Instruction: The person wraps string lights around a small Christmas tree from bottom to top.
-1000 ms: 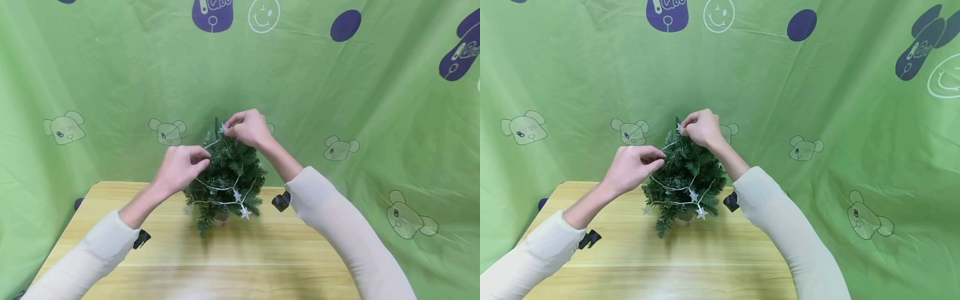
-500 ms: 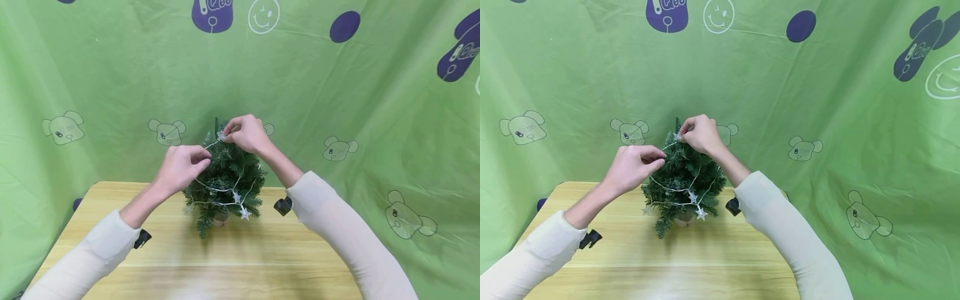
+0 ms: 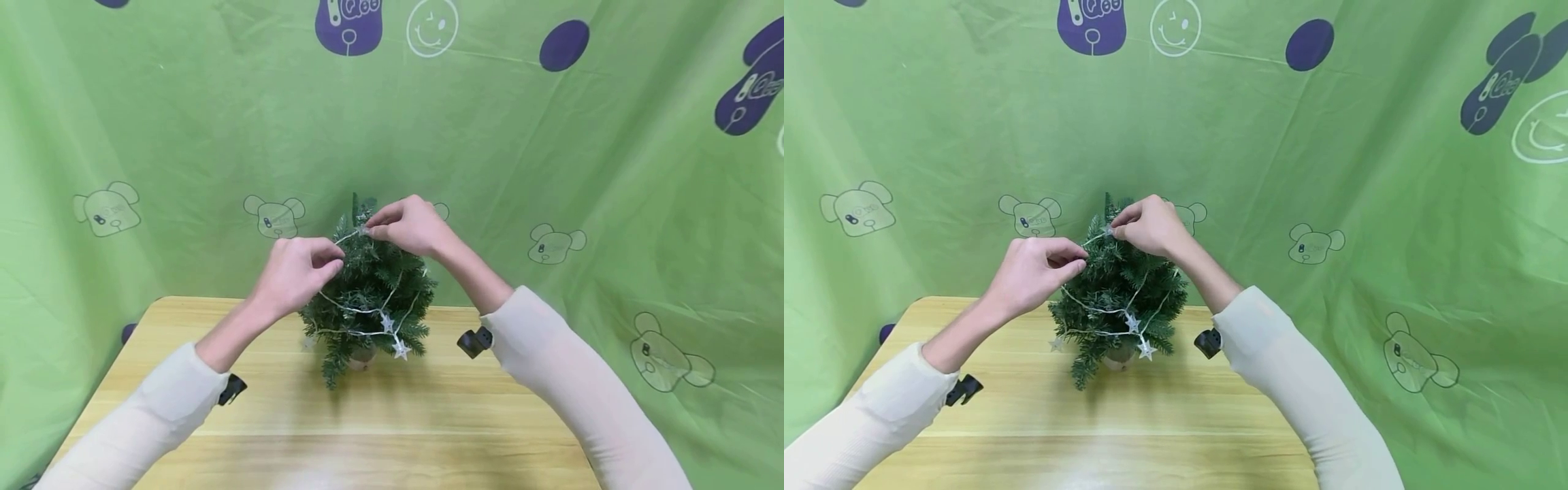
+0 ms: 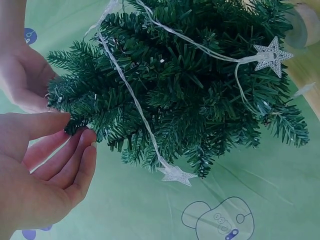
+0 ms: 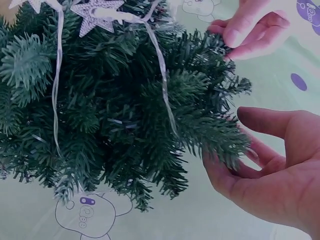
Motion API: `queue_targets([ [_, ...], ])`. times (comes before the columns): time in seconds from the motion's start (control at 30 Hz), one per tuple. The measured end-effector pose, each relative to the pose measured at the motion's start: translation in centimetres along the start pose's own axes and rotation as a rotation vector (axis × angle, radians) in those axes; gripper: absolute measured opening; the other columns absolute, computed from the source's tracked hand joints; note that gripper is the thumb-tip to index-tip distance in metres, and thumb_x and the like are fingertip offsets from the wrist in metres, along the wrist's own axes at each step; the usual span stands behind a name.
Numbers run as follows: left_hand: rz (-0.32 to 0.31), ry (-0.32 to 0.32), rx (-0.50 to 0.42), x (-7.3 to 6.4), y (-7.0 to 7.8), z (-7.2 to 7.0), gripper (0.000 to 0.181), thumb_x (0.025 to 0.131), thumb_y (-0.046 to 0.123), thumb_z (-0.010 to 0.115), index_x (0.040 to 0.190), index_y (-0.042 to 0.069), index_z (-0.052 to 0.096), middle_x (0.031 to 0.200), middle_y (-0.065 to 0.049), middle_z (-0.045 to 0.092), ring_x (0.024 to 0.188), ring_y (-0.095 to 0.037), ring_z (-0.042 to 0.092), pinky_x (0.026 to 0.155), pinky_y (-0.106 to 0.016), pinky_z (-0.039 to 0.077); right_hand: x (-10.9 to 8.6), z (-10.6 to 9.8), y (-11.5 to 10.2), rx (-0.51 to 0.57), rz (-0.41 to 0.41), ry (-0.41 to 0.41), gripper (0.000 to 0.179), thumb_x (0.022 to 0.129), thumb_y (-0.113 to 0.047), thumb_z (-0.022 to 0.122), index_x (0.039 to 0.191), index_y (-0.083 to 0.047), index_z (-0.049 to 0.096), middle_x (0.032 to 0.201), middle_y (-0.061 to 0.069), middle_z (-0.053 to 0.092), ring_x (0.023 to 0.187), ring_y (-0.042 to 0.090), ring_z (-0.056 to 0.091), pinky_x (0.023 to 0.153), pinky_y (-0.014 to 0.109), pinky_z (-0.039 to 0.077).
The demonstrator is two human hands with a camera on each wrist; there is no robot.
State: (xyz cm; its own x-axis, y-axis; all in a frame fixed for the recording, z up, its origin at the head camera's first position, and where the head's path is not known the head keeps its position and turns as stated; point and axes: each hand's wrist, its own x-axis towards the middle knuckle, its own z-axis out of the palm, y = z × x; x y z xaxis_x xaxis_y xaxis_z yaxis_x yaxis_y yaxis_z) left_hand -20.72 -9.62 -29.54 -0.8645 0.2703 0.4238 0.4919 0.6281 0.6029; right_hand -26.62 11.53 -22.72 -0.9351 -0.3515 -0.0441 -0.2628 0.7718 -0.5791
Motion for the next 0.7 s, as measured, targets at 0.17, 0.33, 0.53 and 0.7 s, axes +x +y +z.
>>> queue_targets([
  [0.17, 0.007, 0.002, 0.002, 0.07, 0.05, 0.13, 0.013, 0.093, 0.013, 0.071, 0.103, 0.008, 0.078, 0.099, -0.008, 0.079, 0.084, -0.022, 0.073, 0.079, -0.039, 0.062, -0.38, -0.4, -0.01, 0.016, -0.001, 0.006, 0.029, 0.098, -0.031, 0.066, 0.123, -0.018, 0.073, 0.125, 0.005, 0.072, 0.11, 0.023, 0.067, 0.096, 0.044, 0.054],
  [0.33, 0.007, 0.004, -0.001, 0.12, 0.1, 0.11, 0.013, 0.093, 0.013, 0.072, 0.103, 0.008, 0.078, 0.098, -0.008, 0.079, 0.083, -0.021, 0.073, 0.078, -0.038, 0.062, -0.62, -0.53, 0.06, 0.018, 0.002, 0.02, 0.028, 0.101, -0.03, 0.061, 0.122, -0.014, 0.068, 0.116, 0.008, 0.072, 0.103, 0.024, 0.067, 0.089, 0.042, 0.056],
  [0.53, 0.003, 0.002, -0.002, 0.13, 0.16, 0.06, 0.013, 0.093, 0.013, 0.072, 0.103, 0.008, 0.078, 0.098, -0.008, 0.078, 0.083, -0.021, 0.073, 0.078, -0.038, 0.062, -0.61, -0.38, 0.55, -0.028, -0.014, 0.0, 0.03, 0.102, -0.033, 0.058, 0.122, -0.015, 0.073, 0.126, 0.007, 0.069, 0.103, 0.023, 0.063, 0.094, 0.044, 0.052],
  [0.7, 0.003, 0.001, -0.003, 0.14, 0.18, 0.09, 0.012, 0.093, 0.013, 0.072, 0.103, 0.008, 0.078, 0.097, -0.008, 0.079, 0.082, -0.021, 0.073, 0.078, -0.038, 0.062, -0.64, -0.23, 0.82, -0.018, 0.009, -0.048, 0.032, 0.104, -0.035, 0.055, 0.124, -0.018, 0.073, 0.101, 0.005, 0.066, 0.058, 0.012, 0.042, 0.065, 0.032, 0.046],
])
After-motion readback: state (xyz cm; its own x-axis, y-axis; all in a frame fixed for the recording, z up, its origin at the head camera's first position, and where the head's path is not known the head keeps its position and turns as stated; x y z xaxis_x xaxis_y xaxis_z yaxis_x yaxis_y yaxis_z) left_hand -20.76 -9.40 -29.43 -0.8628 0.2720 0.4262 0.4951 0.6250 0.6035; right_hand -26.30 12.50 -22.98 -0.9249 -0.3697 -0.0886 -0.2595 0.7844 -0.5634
